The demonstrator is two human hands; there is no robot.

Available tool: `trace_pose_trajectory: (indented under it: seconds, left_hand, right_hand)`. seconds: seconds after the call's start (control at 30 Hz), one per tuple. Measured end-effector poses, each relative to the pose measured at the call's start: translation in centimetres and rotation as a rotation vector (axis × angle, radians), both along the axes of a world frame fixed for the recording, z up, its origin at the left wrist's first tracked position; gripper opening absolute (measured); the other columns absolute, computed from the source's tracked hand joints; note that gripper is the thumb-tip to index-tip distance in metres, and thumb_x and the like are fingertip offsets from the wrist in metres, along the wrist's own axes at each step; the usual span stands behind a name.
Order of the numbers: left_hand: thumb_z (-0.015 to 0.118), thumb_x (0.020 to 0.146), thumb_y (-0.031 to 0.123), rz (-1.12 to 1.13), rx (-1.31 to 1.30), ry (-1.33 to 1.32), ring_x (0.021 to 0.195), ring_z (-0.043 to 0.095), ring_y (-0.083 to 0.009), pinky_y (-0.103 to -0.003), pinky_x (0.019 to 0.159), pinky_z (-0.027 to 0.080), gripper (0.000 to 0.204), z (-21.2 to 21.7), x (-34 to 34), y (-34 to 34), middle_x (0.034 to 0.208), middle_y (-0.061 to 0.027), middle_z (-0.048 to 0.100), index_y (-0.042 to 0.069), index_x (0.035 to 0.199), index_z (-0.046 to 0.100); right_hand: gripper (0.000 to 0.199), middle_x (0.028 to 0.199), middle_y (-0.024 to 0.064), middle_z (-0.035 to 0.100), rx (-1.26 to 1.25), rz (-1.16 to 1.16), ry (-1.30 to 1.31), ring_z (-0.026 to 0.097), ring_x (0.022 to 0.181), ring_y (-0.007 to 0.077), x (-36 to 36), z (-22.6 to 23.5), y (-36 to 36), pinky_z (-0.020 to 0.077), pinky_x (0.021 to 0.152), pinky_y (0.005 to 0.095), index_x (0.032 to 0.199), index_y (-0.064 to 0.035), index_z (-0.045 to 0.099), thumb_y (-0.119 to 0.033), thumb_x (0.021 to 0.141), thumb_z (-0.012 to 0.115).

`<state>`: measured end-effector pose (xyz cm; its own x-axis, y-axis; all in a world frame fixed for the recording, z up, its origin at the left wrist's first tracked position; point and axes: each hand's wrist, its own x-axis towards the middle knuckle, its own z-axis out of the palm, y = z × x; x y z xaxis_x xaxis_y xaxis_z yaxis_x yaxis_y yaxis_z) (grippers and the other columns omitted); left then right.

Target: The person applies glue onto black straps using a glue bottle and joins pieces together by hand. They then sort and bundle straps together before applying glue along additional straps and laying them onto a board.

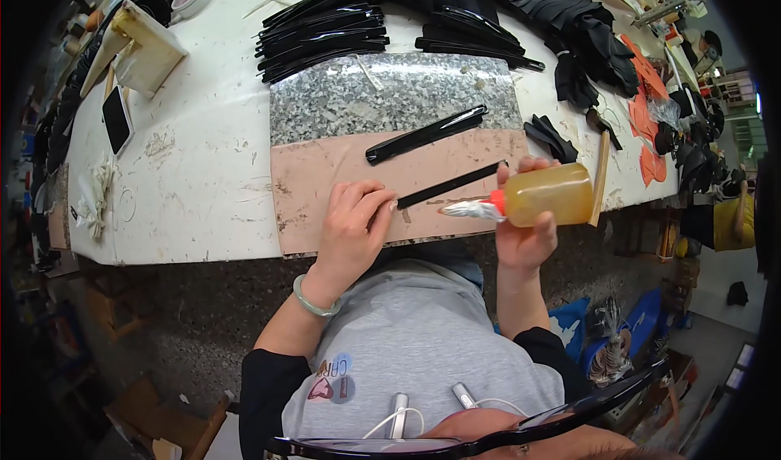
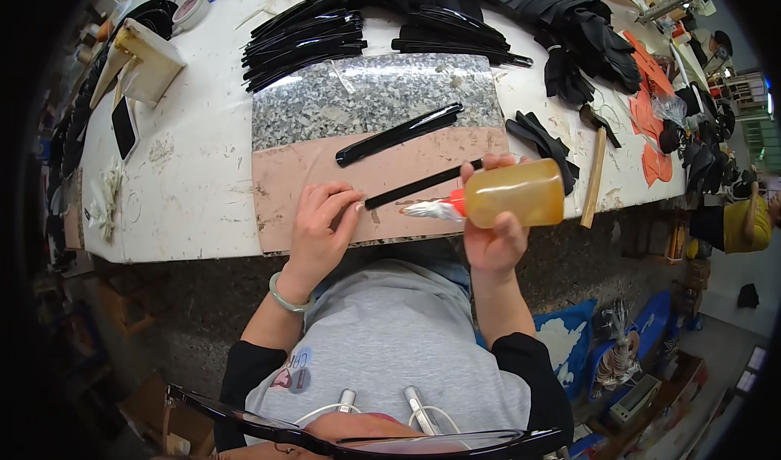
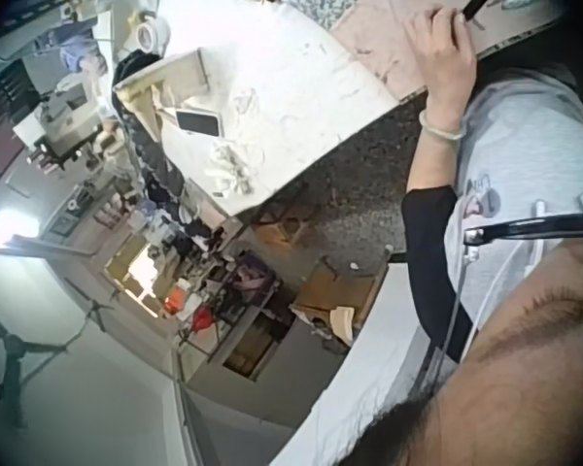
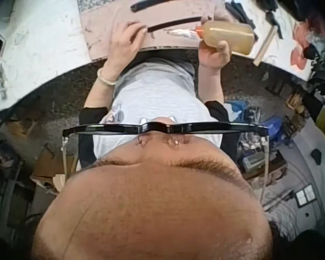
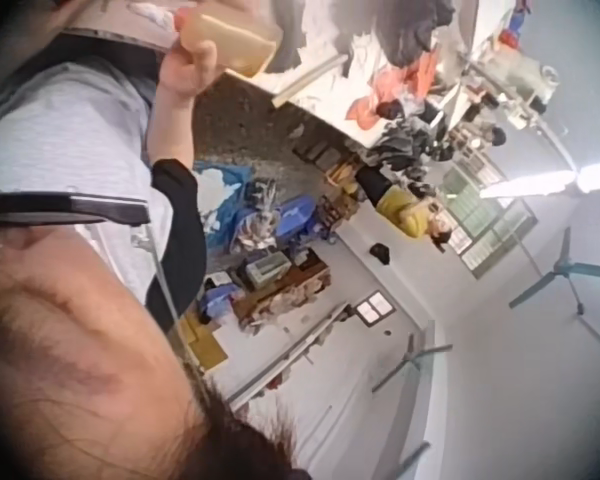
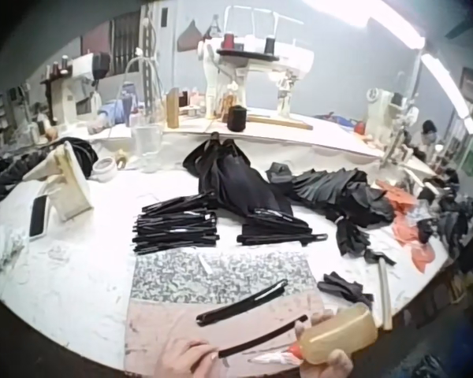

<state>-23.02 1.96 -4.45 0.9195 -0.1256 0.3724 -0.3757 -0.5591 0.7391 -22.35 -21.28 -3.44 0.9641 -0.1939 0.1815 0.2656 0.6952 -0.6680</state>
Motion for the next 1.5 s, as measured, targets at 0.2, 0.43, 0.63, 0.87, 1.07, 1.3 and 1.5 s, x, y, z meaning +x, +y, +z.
trace_pose_trajectory:
  seconds: [0.2, 0.43, 0.63, 0.87, 1.07, 1.3, 1.5]
  left_hand:
    - [0.066, 0.079, 0.001, 0.017, -0.018, 0.009, 0.084, 0.054, -0.0254, -0.034, 0.074, 0.045, 0.012, 0.0, 0.2, -0.1, 0.092, -0.0086, 0.062, 0.002, 0.091, 0.067]
    - [0.066, 0.079, 0.003, 0.019, 0.005, 0.012, 0.085, 0.054, -0.0257, -0.035, 0.075, 0.045, 0.010, 0.0, 0.2, -0.1, 0.092, -0.0083, 0.061, 0.003, 0.090, 0.066]
    - [0.066, 0.079, 0.003, 0.021, 0.009, 0.010, 0.086, 0.054, -0.0261, -0.035, 0.075, 0.045, 0.009, 0.0, 0.2, -0.2, 0.091, -0.0084, 0.060, 0.004, 0.088, 0.065]
    - [0.066, 0.078, 0.002, 0.024, 0.016, 0.019, 0.087, 0.054, -0.0261, -0.035, 0.075, 0.045, 0.009, 0.1, 0.1, -0.3, 0.091, -0.0083, 0.059, 0.004, 0.087, 0.064]
    - [0.066, 0.076, 0.001, 0.021, 0.022, 0.041, 0.088, 0.053, -0.0261, -0.035, 0.075, 0.045, 0.010, 0.1, 0.3, -0.3, 0.091, -0.0082, 0.059, 0.004, 0.086, 0.064]
    - [0.066, 0.076, 0.001, 0.020, 0.032, 0.045, 0.087, 0.054, -0.0258, -0.035, 0.075, 0.045, 0.011, 0.1, 0.4, -0.4, 0.091, -0.0081, 0.059, 0.004, 0.086, 0.064]
    - [0.067, 0.076, 0.001, 0.030, 0.030, 0.028, 0.085, 0.053, -0.0260, -0.035, 0.075, 0.045, 0.010, 0.2, 0.4, -0.4, 0.090, -0.0079, 0.059, 0.004, 0.085, 0.064]
  right_hand:
    - [0.080, 0.121, 0.0090, 0.048, -0.154, 0.012, -0.065, 0.045, 0.121, 0.0309, -0.5, -1.2, 2.7, 0.0309, 0.109, 0.0506, 0.136, -0.0200, 0.032, -0.017, 0.071, 0.079]
    - [0.074, 0.115, 0.0066, 0.049, -0.276, 0.013, -0.206, 0.047, 0.115, 0.0237, -0.1, -1.9, 3.7, 0.0308, 0.109, 0.0491, 0.132, -0.0175, 0.036, -0.015, 0.072, 0.079]
    - [0.072, 0.113, 0.0057, 0.050, -0.313, 0.012, -0.196, 0.048, 0.113, 0.0231, -0.1, -2.2, 4.0, 0.0322, 0.106, 0.0505, 0.126, -0.0161, 0.037, -0.015, 0.069, 0.082]
    - [0.071, 0.109, 0.0053, 0.050, -0.348, 0.003, -0.196, 0.049, 0.110, 0.0223, 0.0, -2.0, 4.1, 0.0354, 0.103, 0.0503, 0.123, -0.0145, 0.037, -0.016, 0.068, 0.083]
    - [0.073, 0.111, 0.0062, 0.052, -0.404, 0.005, -0.226, 0.052, 0.110, 0.0235, 0.2, -1.9, 3.3, 0.0374, 0.102, 0.0524, 0.123, -0.0190, 0.033, -0.015, 0.070, 0.083]
    - [0.074, 0.110, 0.0063, 0.052, -0.452, -0.021, -0.223, 0.053, 0.109, 0.0245, -0.5, -2.4, 3.6, 0.0382, 0.103, 0.0530, 0.125, -0.0192, 0.031, -0.015, 0.071, 0.082]
    - [0.073, 0.109, 0.0069, 0.052, -0.480, -0.052, -0.234, 0.055, 0.107, 0.0248, -0.1, -2.1, 2.7, 0.0388, 0.103, 0.0527, 0.123, -0.0189, 0.031, -0.016, 0.071, 0.083]
